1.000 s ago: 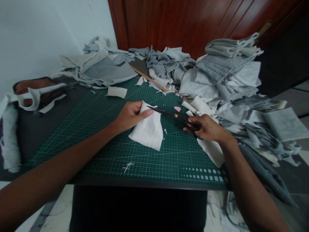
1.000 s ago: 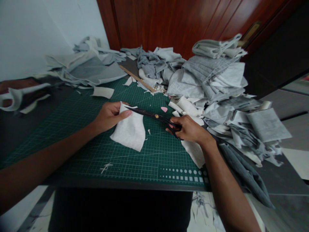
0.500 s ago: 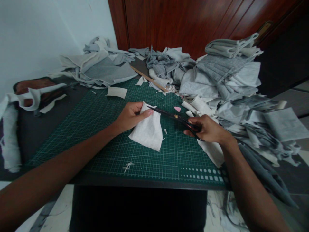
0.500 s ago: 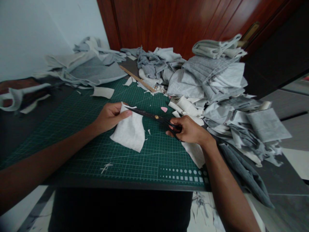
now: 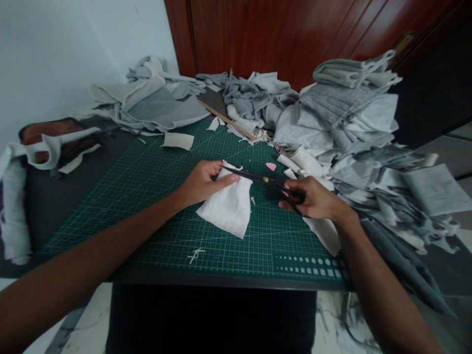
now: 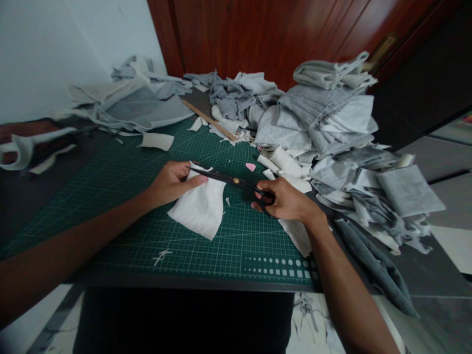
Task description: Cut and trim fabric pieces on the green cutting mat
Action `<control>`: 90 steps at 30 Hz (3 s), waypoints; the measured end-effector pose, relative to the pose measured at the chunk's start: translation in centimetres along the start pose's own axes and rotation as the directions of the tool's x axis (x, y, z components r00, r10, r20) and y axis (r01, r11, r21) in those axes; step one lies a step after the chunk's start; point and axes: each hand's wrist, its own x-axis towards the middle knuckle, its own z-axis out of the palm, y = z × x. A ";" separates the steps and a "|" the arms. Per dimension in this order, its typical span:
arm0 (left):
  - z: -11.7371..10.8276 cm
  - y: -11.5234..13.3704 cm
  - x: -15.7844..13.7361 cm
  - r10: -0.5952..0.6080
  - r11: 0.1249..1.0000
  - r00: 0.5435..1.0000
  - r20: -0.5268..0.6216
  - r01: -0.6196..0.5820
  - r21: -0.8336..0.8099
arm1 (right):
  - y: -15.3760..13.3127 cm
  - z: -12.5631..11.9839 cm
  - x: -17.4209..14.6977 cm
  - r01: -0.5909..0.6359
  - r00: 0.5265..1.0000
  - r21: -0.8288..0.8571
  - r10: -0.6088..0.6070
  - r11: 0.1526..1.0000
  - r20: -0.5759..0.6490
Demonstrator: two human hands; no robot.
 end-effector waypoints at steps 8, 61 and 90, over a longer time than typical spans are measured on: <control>0.3 0.2 0.0 0.008 1.000 1.000 0.004 -0.008 0.019 | 0.1 0.2 0.1 -0.004 1.000 0.012 0.004 1.000 0.019; 0.1 0.2 0.0 0.061 0.994 0.998 0.000 -0.061 0.091 | 1.0 0.2 0.0 0.012 0.999 0.004 -0.012 1.000 -0.048; 0.0 0.5 -0.1 0.079 0.994 0.997 0.007 -0.080 0.081 | 0.6 -0.5 -0.2 0.038 0.997 -0.003 -0.038 0.999 -0.073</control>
